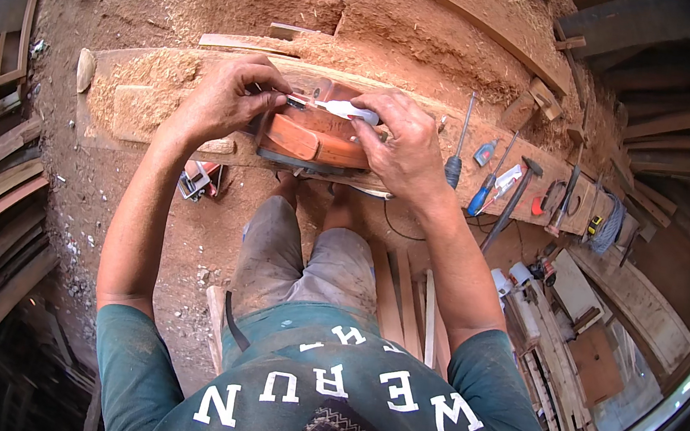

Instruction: The person plugs in an electric planer and uses it to smooth a piece of wood on a workbench. They then apply a substance from a small white bottle to the planer's blade area and continue planing the wood.

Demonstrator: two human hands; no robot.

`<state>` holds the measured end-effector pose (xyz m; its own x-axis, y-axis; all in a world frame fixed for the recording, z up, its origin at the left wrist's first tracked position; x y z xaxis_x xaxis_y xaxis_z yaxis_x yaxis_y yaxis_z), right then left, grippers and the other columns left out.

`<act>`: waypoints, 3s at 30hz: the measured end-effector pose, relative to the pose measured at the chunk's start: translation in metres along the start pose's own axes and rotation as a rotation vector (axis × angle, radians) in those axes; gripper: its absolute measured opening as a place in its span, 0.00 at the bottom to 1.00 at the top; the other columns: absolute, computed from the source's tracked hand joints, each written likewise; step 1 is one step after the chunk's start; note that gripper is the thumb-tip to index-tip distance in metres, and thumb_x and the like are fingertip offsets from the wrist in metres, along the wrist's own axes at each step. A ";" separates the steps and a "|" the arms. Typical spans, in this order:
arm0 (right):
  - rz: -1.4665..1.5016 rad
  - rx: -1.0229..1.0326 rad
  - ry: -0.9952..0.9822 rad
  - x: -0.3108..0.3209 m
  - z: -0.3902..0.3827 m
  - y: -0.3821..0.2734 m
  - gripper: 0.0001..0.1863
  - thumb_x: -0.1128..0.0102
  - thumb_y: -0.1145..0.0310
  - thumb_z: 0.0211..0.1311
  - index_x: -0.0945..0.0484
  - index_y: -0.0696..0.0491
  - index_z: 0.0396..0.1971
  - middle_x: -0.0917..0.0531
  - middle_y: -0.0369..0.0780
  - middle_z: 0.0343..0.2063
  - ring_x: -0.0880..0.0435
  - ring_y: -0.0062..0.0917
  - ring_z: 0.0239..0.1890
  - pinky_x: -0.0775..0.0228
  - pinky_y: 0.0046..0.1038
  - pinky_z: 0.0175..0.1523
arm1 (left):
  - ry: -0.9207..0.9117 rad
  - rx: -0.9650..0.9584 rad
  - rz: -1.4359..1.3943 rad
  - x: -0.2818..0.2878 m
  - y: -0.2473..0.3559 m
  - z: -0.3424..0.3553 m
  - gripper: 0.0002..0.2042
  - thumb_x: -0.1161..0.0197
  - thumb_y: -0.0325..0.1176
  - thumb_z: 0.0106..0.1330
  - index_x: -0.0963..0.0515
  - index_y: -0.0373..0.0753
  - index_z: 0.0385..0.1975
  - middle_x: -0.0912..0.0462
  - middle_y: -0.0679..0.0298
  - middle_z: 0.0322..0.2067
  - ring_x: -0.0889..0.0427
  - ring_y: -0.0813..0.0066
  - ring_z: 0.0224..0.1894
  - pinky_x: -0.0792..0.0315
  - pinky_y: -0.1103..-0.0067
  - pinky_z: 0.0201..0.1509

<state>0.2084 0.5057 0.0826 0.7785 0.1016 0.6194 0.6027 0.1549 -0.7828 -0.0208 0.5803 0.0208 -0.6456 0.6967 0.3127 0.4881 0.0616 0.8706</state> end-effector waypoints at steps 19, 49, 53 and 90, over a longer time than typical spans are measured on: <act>0.062 -0.150 0.043 0.009 -0.023 0.012 0.13 0.29 0.79 0.55 0.16 0.61 0.42 0.12 0.48 0.43 0.13 0.41 0.49 0.20 0.38 0.56 | -0.057 0.031 0.247 -0.001 0.018 0.014 0.08 0.28 0.32 0.63 0.13 0.36 0.36 0.17 0.59 0.37 0.15 0.64 0.43 0.21 0.69 0.48; 0.516 -0.435 0.226 0.013 -0.069 0.032 0.12 0.30 0.79 0.61 0.17 0.58 0.45 0.13 0.40 0.40 0.13 0.24 0.43 0.20 0.28 0.50 | -0.026 0.228 0.374 -0.013 0.034 0.024 0.11 0.24 0.32 0.57 0.12 0.38 0.38 0.16 0.58 0.41 0.15 0.62 0.48 0.22 0.69 0.53; 0.870 -0.593 0.229 0.015 -0.074 0.024 0.16 0.34 0.80 0.67 0.21 0.61 0.53 0.14 0.41 0.45 0.15 0.21 0.49 0.20 0.25 0.55 | -0.002 0.207 0.424 -0.013 0.035 0.023 0.13 0.24 0.33 0.56 0.13 0.38 0.39 0.16 0.57 0.44 0.15 0.59 0.49 0.21 0.68 0.54; 1.224 -0.540 0.425 0.043 -0.170 -0.003 0.21 0.40 0.78 0.70 0.26 0.64 0.61 0.17 0.47 0.53 0.13 0.31 0.52 0.17 0.33 0.60 | 0.070 0.154 0.560 -0.016 0.043 0.018 0.20 0.23 0.40 0.58 0.17 0.39 0.47 0.15 0.49 0.48 0.15 0.53 0.51 0.21 0.63 0.54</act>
<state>0.2698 0.3420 0.1010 0.7865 -0.4208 -0.4520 -0.5708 -0.2157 -0.7923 0.0206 0.5844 0.0466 -0.2988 0.6047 0.7383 0.8428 -0.1959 0.5014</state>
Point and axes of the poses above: each hand's wrist, its own z-axis towards the middle knuckle, its own x-axis out of the back of the hand, y = z × x, the point moved 5 cm from there along z, towards the middle knuckle
